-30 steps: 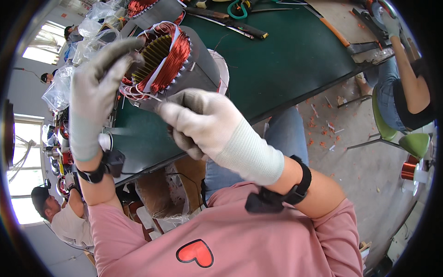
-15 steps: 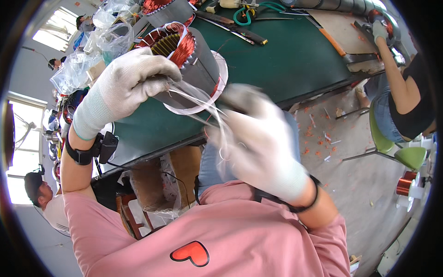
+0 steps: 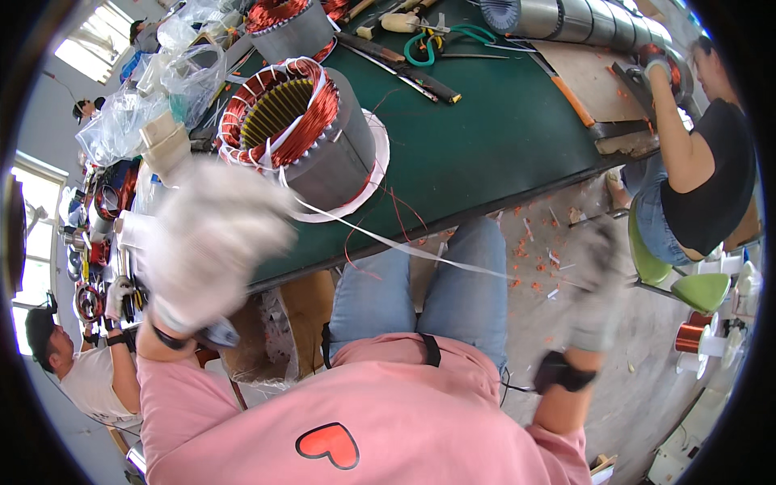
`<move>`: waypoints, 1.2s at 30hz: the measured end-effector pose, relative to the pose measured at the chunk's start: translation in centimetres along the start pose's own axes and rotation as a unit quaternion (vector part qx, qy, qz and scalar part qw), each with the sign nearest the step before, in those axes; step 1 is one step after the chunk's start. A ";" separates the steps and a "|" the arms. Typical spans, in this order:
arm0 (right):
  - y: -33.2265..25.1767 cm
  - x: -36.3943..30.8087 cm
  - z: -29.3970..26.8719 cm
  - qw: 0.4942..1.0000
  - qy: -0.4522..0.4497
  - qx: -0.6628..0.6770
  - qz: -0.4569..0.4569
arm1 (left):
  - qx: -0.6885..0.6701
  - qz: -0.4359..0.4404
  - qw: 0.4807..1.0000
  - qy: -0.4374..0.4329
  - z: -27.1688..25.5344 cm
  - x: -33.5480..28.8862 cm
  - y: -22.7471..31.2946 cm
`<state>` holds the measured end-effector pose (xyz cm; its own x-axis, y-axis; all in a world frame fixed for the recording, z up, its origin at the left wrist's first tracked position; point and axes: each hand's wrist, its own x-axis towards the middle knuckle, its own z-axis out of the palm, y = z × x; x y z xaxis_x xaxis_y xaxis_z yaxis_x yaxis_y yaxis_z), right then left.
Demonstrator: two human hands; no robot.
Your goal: The person is winding and securing wire around motor stators using thread, scissors, and a wooden mallet.
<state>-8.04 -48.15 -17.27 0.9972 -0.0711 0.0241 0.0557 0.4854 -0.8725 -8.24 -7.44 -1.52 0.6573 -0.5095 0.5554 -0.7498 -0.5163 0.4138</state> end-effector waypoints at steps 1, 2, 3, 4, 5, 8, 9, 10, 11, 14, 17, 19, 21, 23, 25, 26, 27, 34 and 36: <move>2.1 0.0 9.8 0.982 0.144 -0.126 0.005 | 0.068 0.037 0.996 -0.043 1.2 -0.9 0.1; 1.2 0.5 14.2 0.977 -0.071 -0.182 0.090 | 0.110 0.076 0.990 -0.048 2.4 -2.5 -0.7; 3.0 0.9 18.2 0.956 -0.184 -0.229 0.012 | 0.150 0.121 0.980 -0.057 3.4 -3.5 -1.8; 4.0 1.0 21.4 0.953 -0.224 -0.202 0.038 | 0.182 0.143 0.972 -0.040 3.7 -4.3 -2.2; 4.6 1.1 23.4 0.946 -0.266 -0.175 0.065 | 0.215 0.160 0.963 -0.021 3.7 -5.0 -2.7; 2.4 1.3 23.2 0.945 -0.302 -0.120 0.029 | 0.169 0.080 0.982 0.032 0.9 -4.4 -5.0; 3.2 2.4 23.1 0.907 -0.331 -0.168 -0.200 | 0.274 0.073 0.944 0.166 1.4 -3.6 -5.5; 3.0 2.1 23.9 0.906 -0.332 -0.173 -0.198 | 0.259 0.003 0.944 0.205 1.6 -2.1 -5.9; 2.7 1.4 25.3 0.938 -0.343 -0.038 -0.047 | 0.188 0.014 0.972 0.142 1.1 -1.1 -7.1; 4.3 -0.3 27.5 0.950 -0.301 0.065 0.044 | 0.161 0.048 0.973 0.155 1.4 -1.6 -8.3; 10.0 0.6 24.4 0.938 -0.320 -0.071 -0.108 | 0.186 0.044 0.975 0.117 0.7 -2.3 -8.1; 9.5 0.8 25.2 0.935 -0.327 -0.099 -0.091 | 0.181 0.037 0.975 0.125 0.4 -2.4 -8.8; 10.1 0.3 24.8 0.938 -0.313 -0.116 -0.090 | 0.166 0.035 0.979 0.109 0.3 -2.5 -8.1; 10.4 0.3 24.7 0.900 -0.292 -0.192 -0.260 | 0.095 -0.126 0.980 0.122 0.7 -1.7 -6.1; 10.9 -0.1 25.0 0.902 -0.277 -0.186 -0.273 | 0.114 -0.155 0.972 0.137 1.7 -1.5 -6.2; 11.2 -0.4 24.9 0.915 -0.277 -0.153 -0.252 | 0.116 -0.169 0.969 0.140 2.0 -1.6 -5.9; 11.4 -0.4 25.0 0.925 -0.278 -0.120 -0.231 | 0.118 -0.182 0.965 0.144 2.2 -1.6 -5.8; 10.5 -0.5 24.7 0.953 -0.218 -0.104 -0.184 | 0.072 -0.203 0.959 0.182 3.7 -0.5 -5.8; 7.5 -0.8 22.2 0.928 -0.196 -0.147 -0.279 | 0.060 -0.204 0.960 0.179 3.8 -0.6 -6.2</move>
<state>-7.33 -25.11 -13.01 0.7613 0.1112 0.6388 0.6115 0.2047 -0.7643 -3.75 -6.57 -7.18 0.8100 0.0113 0.5864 -0.4068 -0.7094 0.5756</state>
